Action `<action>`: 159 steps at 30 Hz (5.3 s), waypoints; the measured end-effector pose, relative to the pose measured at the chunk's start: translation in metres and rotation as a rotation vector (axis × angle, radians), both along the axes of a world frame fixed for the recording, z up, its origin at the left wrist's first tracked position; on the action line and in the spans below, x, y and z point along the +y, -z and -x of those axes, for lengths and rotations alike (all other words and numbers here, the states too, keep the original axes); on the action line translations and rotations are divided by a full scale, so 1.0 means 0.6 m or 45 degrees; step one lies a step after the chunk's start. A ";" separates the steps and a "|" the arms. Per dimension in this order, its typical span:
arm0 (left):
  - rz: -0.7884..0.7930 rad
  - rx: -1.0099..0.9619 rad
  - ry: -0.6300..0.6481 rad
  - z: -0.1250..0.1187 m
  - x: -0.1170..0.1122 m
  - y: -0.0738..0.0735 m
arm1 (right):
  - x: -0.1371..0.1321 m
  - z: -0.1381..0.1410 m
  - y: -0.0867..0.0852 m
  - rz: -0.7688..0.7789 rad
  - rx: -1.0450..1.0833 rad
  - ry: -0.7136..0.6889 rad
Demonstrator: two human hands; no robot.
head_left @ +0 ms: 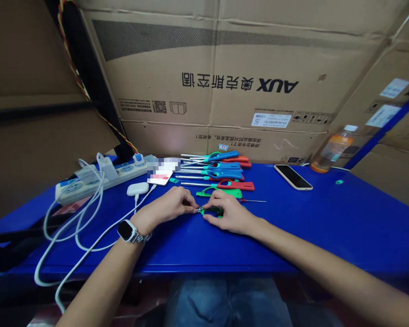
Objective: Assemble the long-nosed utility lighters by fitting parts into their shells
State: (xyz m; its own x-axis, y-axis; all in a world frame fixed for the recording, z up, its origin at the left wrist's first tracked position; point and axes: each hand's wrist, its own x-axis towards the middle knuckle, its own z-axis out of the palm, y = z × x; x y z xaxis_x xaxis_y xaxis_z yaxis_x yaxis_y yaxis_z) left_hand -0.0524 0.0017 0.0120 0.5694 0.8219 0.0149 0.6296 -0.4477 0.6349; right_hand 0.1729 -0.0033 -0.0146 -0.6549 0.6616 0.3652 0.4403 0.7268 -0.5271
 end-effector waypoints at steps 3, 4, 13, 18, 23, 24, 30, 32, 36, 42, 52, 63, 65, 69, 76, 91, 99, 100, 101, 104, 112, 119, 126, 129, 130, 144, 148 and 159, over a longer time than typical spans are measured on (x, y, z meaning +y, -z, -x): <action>-0.014 0.013 0.002 0.000 0.001 0.002 | -0.002 -0.001 -0.007 -0.018 0.006 -0.015; -0.020 0.017 -0.002 0.000 0.001 0.003 | -0.001 -0.002 -0.011 -0.034 0.016 -0.017; 0.007 0.052 -0.045 -0.002 -0.002 0.001 | 0.031 -0.044 -0.039 0.121 -0.185 -0.027; 0.005 0.078 -0.038 -0.006 -0.007 -0.008 | 0.035 -0.044 -0.031 0.145 -0.161 -0.020; -0.012 0.097 -0.034 -0.004 -0.008 -0.008 | 0.030 -0.042 -0.032 0.120 -0.159 0.008; -0.027 0.105 -0.033 -0.005 -0.008 -0.007 | 0.028 -0.042 -0.032 0.114 -0.154 0.019; -0.430 0.142 0.052 -0.036 -0.016 -0.002 | 0.024 -0.040 -0.027 0.087 -0.135 0.077; -0.563 0.219 0.140 -0.051 -0.021 0.003 | 0.023 -0.040 -0.021 0.053 -0.131 0.085; -0.734 0.355 0.241 -0.062 -0.025 0.015 | 0.021 -0.047 -0.016 -0.111 -0.147 0.047; -0.821 0.444 0.236 -0.061 -0.028 0.018 | 0.009 -0.060 -0.034 -0.264 -0.362 -0.054; -0.826 0.465 0.231 -0.064 -0.032 0.015 | -0.005 -0.066 -0.044 -0.366 -0.487 -0.058; -0.794 0.391 0.211 -0.061 -0.032 0.019 | -0.011 -0.064 -0.043 -0.282 -0.446 -0.020; -0.753 0.355 0.195 -0.062 -0.032 0.020 | -0.008 -0.063 -0.039 -0.222 -0.393 0.021; -0.684 0.312 0.165 -0.063 -0.034 0.019 | 0.000 -0.051 -0.042 -0.086 -0.360 0.158; -0.544 0.199 0.107 -0.064 -0.035 0.017 | 0.013 -0.029 -0.050 0.126 -0.402 0.332; -0.510 0.124 0.112 -0.044 -0.014 0.018 | 0.080 -0.072 -0.067 0.007 -0.365 0.274; -0.526 0.117 0.137 -0.047 -0.015 0.015 | 0.075 -0.052 -0.059 -0.102 -0.594 0.308; -0.537 0.101 0.136 -0.046 -0.015 0.013 | 0.075 -0.050 -0.058 -0.115 -0.599 0.294; -0.557 0.078 0.128 -0.045 -0.015 0.010 | 0.075 -0.049 -0.058 -0.140 -0.599 0.269; -0.663 0.009 0.058 -0.041 -0.013 0.004 | 0.077 -0.051 -0.059 -0.267 -0.578 0.160; -0.937 -0.110 -0.147 -0.038 -0.012 -0.002 | 0.072 -0.065 -0.068 -0.269 -0.212 0.107; -1.101 0.013 -0.139 -0.033 -0.017 -0.016 | 0.053 -0.085 -0.070 0.060 0.128 0.050; -0.886 0.059 0.056 -0.023 -0.010 -0.019 | 0.036 -0.091 -0.059 0.204 0.187 0.022; -0.833 0.037 0.016 -0.021 -0.007 -0.015 | 0.037 -0.090 -0.056 0.116 0.150 0.016; -0.817 0.038 -0.014 -0.021 -0.006 -0.014 | 0.039 -0.090 -0.055 0.078 0.121 0.019; -0.507 0.160 -0.548 0.042 0.025 0.000 | 0.086 -0.085 -0.046 -0.317 -0.440 0.033; -0.454 0.235 -0.726 0.056 0.024 -0.006 | 0.082 -0.076 -0.046 -0.297 -0.425 0.044; -0.298 0.120 -0.826 0.063 0.021 0.007 | 0.116 0.106 -0.067 -0.317 -0.384 0.095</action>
State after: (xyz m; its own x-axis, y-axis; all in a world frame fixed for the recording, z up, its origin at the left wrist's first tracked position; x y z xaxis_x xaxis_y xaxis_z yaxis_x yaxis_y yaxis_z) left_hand -0.0901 0.0142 0.0078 -0.0279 0.9778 0.2075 0.8640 -0.0808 0.4969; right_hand 0.1093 0.0664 0.0258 -0.7110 0.6267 0.3190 0.6048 0.7764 -0.1773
